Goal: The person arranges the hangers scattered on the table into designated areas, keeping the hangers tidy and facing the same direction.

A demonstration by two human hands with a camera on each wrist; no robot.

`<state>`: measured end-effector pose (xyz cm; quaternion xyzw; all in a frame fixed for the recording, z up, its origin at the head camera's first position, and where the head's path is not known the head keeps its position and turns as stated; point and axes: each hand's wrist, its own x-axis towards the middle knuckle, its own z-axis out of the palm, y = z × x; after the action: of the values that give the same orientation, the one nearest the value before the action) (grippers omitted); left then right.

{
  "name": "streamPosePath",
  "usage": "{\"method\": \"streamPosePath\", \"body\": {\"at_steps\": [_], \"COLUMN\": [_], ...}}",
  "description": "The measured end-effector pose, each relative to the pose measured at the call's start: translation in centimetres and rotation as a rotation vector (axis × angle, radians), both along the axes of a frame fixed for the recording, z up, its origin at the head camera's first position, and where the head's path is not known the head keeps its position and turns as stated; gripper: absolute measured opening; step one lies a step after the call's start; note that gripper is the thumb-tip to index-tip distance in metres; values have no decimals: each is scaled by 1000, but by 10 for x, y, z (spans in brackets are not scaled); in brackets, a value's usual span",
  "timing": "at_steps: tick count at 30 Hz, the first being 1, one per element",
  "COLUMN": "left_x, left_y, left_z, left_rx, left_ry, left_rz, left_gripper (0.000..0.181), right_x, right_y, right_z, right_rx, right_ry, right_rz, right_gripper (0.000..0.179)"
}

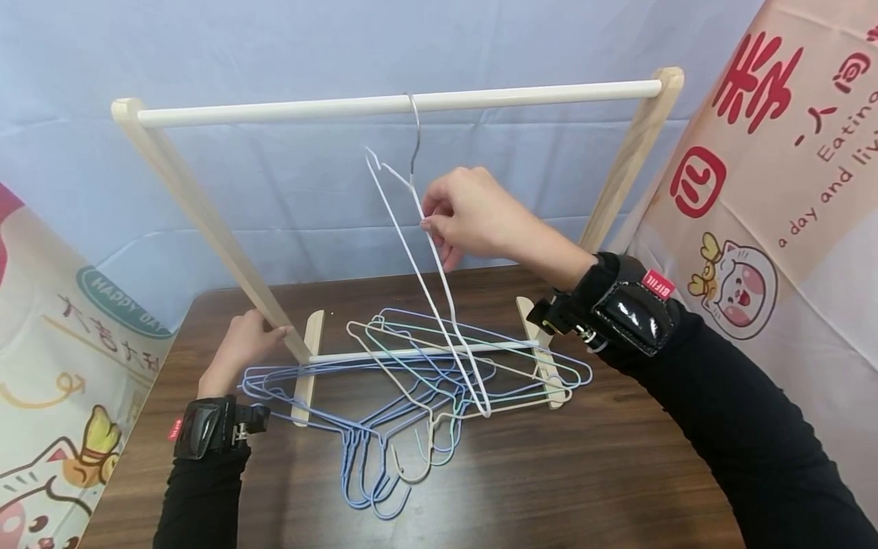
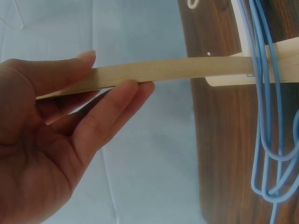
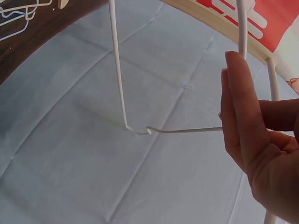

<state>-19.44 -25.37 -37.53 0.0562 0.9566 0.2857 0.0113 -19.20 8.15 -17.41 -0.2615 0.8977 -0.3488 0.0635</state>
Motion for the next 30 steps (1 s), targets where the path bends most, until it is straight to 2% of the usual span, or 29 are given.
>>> {"method": "streamPosePath", "body": {"at_steps": [21, 26, 30], "left_x": [1, 1, 1], "left_y": [0, 0, 1], "left_z": [-1, 0, 0], "left_rx": [19, 18, 18], "left_ry": [-11, -15, -12], "left_rz": [-5, -5, -5], "left_gripper": [29, 29, 30], "right_x": [1, 0, 0], "right_y": [6, 7, 8], "right_z": [-3, -3, -4], "right_rx": [-36, 3, 71], "right_ry": [-16, 7, 63], "right_rz": [-27, -28, -29], "right_gripper": [17, 21, 25]}}
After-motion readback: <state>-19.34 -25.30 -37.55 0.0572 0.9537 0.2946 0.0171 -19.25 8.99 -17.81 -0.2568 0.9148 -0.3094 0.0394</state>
